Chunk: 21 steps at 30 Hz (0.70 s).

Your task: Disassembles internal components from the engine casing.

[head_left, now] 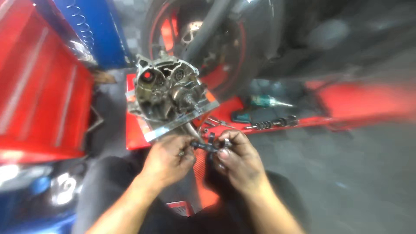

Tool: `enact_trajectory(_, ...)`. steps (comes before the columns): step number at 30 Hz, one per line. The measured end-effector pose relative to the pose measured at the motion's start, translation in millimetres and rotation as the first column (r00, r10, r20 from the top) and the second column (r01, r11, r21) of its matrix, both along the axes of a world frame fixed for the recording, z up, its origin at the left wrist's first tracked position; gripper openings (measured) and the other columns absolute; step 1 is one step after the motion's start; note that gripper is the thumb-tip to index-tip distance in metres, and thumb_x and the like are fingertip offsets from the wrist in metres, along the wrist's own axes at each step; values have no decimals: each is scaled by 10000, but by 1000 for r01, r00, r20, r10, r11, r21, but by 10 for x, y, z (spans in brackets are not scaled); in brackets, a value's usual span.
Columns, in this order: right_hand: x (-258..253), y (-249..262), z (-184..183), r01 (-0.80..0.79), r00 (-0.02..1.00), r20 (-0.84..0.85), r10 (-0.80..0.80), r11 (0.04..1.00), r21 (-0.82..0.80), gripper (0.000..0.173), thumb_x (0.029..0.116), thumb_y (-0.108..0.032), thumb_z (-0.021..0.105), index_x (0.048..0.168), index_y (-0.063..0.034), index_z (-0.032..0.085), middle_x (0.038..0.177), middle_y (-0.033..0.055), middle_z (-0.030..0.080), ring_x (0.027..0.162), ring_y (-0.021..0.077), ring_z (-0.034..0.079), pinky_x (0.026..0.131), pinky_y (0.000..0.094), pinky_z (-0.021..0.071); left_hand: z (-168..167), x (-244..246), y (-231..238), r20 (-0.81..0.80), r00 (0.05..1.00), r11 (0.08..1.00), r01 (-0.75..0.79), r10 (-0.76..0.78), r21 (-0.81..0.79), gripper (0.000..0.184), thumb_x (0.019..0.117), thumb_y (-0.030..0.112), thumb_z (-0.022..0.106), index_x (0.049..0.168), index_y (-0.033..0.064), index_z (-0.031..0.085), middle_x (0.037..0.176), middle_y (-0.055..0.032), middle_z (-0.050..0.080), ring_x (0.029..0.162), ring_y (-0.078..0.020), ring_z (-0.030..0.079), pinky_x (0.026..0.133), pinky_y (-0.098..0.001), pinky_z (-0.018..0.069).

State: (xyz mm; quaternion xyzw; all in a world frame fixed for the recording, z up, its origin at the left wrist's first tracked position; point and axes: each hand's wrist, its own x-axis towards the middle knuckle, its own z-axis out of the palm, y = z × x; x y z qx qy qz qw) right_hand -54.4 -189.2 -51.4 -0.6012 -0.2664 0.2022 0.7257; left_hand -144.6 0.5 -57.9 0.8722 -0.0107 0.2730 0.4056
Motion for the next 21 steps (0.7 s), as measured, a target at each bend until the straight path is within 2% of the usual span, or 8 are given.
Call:
enact_trajectory(5, 75, -15, 13, 24, 999, 42, -23, 1000, -7, 327, 900, -359, 755, 1164, -224, 619, 835, 9, 614, 515, 77, 510, 432, 229, 463, 61, 75, -32, 8, 1000, 1000, -10, 9, 13, 204, 930, 109, 617, 1072, 87, 761, 957, 14, 752, 858, -47, 698, 790, -257, 609)
enact_trajectory(7, 106, -33, -10, 12, 1000, 14, -12, 1000, -7, 332, 911, -376, 739, 1171, -212, 615, 830, 21, 608, 515, 86, 506, 433, 233, 458, 60, 79, -32, -20, 1000, 999, 14, -15, -36, 208, 933, 112, 618, 1088, 100, 756, 937, 40, 743, 824, -31, 687, 762, -252, 610)
enact_trajectory(9, 132, -39, -46, -20, 993, -118, 20, 1000, -3, 313, 967, -441, 645, 1172, -209, 600, 806, 33, 597, 487, 81, 486, 415, 218, 436, 56, 69, -45, -74, 996, 990, 36, -47, -135, 207, 924, 96, 628, 1095, 111, 746, 912, 61, 739, 780, -26, 689, 713, -247, 621)
enact_trajectory(12, 137, -25, -19, -44, 925, -380, 32, 999, -24, 423, 1061, -549, 384, 1137, -199, 608, 714, 51, 546, 407, 82, 416, 358, 213, 389, 36, 55, -74, -108, 992, 977, 41, -64, -208, 206, 923, 96, 639, 1111, 110, 723, 895, 66, 731, 761, -35, 694, 690, -254, 628)
enact_trajectory(15, 139, 24, 61, -5, 845, -533, -55, 994, -110, 565, 1076, -594, 266, 1045, -165, 632, 607, 31, 494, 362, 66, 376, 323, 210, 360, 25, 60, -74, -41, 996, 988, 72, -79, -137, 207, 925, 132, 659, 1117, 92, 726, 935, 49, 720, 798, -31, 671, 733, -241, 612)
enact_trajectory(18, 151, 58, 77, 3, 795, -597, -111, 984, -179, 652, 1046, -674, 240, 1026, -159, 640, 571, 19, 470, 353, 63, 364, 314, 210, 347, 34, 78, -50, 63, 993, 994, 101, -99, -30, 204, 892, 135, 709, 1078, 58, 743, 954, 9, 733, 857, -63, 679, 776, -260, 608)
enact_trajectory(21, 166, 77, 70, -10, 763, -634, -126, 979, -206, 702, 1021, -721, 231, 1029, -159, 651, 564, 15, 457, 355, 61, 346, 317, 207, 331, 8, 101, -25, 131, 985, 994, 108, -111, 32, 182, 872, 134, 733, 1034, 51, 743, 927, -5, 728, 847, -85, 677, 756, -268, 604)
